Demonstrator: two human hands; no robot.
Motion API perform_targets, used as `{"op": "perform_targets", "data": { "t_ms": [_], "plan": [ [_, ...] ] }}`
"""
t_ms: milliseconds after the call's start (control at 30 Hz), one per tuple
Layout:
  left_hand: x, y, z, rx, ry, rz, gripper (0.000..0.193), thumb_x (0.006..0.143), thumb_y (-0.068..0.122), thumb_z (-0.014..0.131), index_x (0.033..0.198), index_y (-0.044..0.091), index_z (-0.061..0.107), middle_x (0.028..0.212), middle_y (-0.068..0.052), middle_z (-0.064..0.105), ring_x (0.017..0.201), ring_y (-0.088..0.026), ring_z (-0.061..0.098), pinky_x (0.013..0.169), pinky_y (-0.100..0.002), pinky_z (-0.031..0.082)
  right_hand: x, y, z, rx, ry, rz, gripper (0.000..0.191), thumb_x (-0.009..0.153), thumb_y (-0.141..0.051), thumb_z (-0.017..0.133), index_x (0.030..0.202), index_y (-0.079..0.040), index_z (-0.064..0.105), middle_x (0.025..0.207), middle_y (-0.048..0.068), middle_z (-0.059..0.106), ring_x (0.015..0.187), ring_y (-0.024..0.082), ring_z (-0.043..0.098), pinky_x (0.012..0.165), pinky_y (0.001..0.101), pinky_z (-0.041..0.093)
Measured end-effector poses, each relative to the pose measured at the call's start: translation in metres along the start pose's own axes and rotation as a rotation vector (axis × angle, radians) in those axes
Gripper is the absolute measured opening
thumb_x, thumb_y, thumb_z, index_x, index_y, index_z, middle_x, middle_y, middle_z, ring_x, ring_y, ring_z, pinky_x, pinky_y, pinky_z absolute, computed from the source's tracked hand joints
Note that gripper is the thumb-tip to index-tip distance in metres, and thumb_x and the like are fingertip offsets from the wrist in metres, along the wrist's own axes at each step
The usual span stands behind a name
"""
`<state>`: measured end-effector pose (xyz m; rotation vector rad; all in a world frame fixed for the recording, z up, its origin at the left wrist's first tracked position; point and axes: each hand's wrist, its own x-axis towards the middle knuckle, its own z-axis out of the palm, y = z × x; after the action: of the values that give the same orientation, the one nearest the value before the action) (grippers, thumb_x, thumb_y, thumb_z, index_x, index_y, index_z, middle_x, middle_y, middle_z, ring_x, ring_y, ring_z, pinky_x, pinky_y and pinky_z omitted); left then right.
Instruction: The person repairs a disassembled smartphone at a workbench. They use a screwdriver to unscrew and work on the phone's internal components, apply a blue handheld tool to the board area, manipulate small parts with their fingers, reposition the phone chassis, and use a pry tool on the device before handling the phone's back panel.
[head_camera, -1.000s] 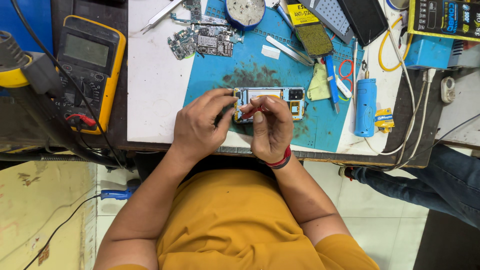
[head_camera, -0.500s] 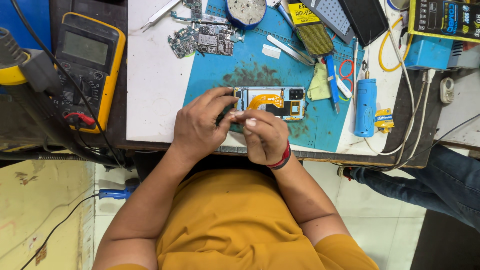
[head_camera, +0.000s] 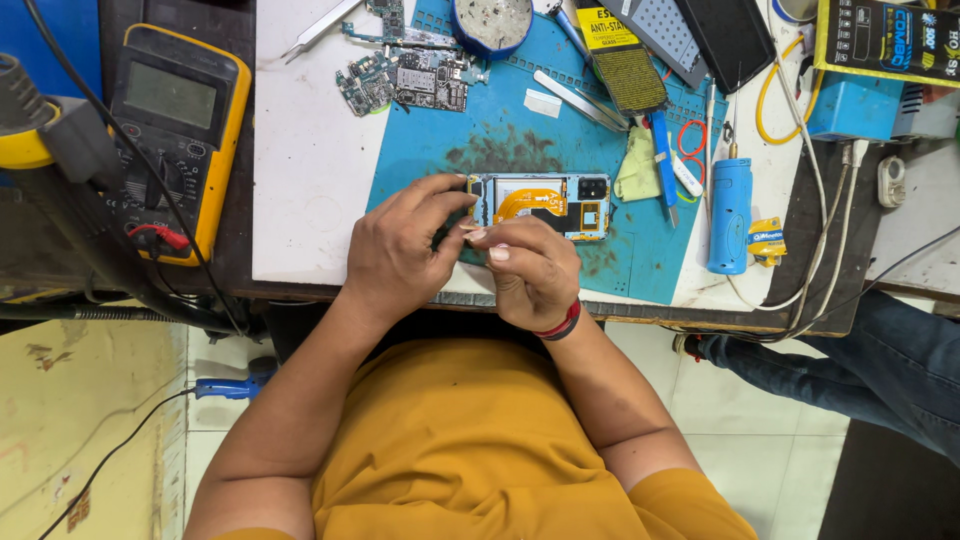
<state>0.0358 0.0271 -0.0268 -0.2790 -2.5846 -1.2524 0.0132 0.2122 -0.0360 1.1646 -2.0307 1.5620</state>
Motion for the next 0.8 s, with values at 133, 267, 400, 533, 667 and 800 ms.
{"op": "perform_targets", "data": {
  "t_ms": [133, 267, 400, 533, 667, 800],
  "plan": [
    [-0.0006, -0.0007, -0.0003, -0.001, -0.003, 0.003, 0.024, 0.087, 0.013, 0.076, 0.11, 0.006, 0.072, 0.121, -0.009, 0.072, 0.099, -0.029, 0.072, 0.082, -0.038, 0.058, -0.0006, 0.0015, 0.0014, 0.042, -0.014, 0.009, 0.024, 0.106, -0.001, 0.06, 0.126, -0.011, 0.053, 0.108, 0.017, 0.072, 0.096, 0.03, 0.076, 0.082, 0.0371, 0.062],
    [-0.0014, -0.0014, -0.0006, 0.002, -0.01, 0.001, 0.024, 0.088, 0.014, 0.077, 0.111, 0.007, 0.072, 0.121, -0.009, 0.072, 0.1, -0.03, 0.072, 0.083, -0.039, 0.058, -0.0025, 0.0008, 0.003, 0.088, 0.001, 0.039, 0.02, 0.108, -0.002, 0.057, 0.126, -0.01, 0.052, 0.109, 0.019, 0.072, 0.099, 0.03, 0.076, 0.085, 0.0365, 0.063],
    [-0.0013, -0.0014, 0.0001, -0.01, -0.008, -0.002, 0.024, 0.089, 0.015, 0.077, 0.111, 0.007, 0.072, 0.121, -0.009, 0.071, 0.1, -0.03, 0.072, 0.083, -0.039, 0.058, -0.0044, 0.0003, 0.0002, 0.155, -0.006, 0.111, 0.018, 0.11, -0.004, 0.053, 0.127, -0.01, 0.052, 0.115, 0.019, 0.07, 0.104, 0.031, 0.076, 0.09, 0.0393, 0.064],
    [-0.0005, -0.001, -0.0007, -0.004, 0.001, 0.024, 0.025, 0.087, 0.013, 0.076, 0.111, 0.006, 0.072, 0.121, -0.009, 0.071, 0.101, -0.031, 0.072, 0.083, -0.039, 0.058, -0.0041, 0.0018, -0.0023, 0.212, -0.035, 0.125, 0.018, 0.11, -0.005, 0.054, 0.127, -0.01, 0.054, 0.117, 0.018, 0.069, 0.107, 0.032, 0.074, 0.09, 0.039, 0.062],
    [0.0006, 0.0003, 0.0, 0.002, 0.0, 0.005, 0.021, 0.09, 0.012, 0.075, 0.11, 0.007, 0.072, 0.119, -0.008, 0.072, 0.098, -0.029, 0.073, 0.081, -0.038, 0.058, -0.0039, 0.0013, 0.0031, 0.008, 0.067, 0.064, 0.024, 0.105, -0.008, 0.07, 0.124, -0.012, 0.056, 0.114, 0.02, 0.063, 0.1, 0.03, 0.064, 0.085, 0.0385, 0.056],
    [0.0004, -0.0005, -0.0013, -0.006, -0.001, 0.004, 0.02, 0.09, 0.012, 0.076, 0.109, 0.006, 0.072, 0.119, -0.008, 0.072, 0.098, -0.029, 0.073, 0.082, -0.038, 0.058, -0.0021, 0.0011, 0.0018, 0.008, 0.063, 0.075, 0.022, 0.107, -0.006, 0.064, 0.127, -0.013, 0.056, 0.111, 0.014, 0.069, 0.094, 0.024, 0.07, 0.083, 0.0356, 0.057]
  ]
}}
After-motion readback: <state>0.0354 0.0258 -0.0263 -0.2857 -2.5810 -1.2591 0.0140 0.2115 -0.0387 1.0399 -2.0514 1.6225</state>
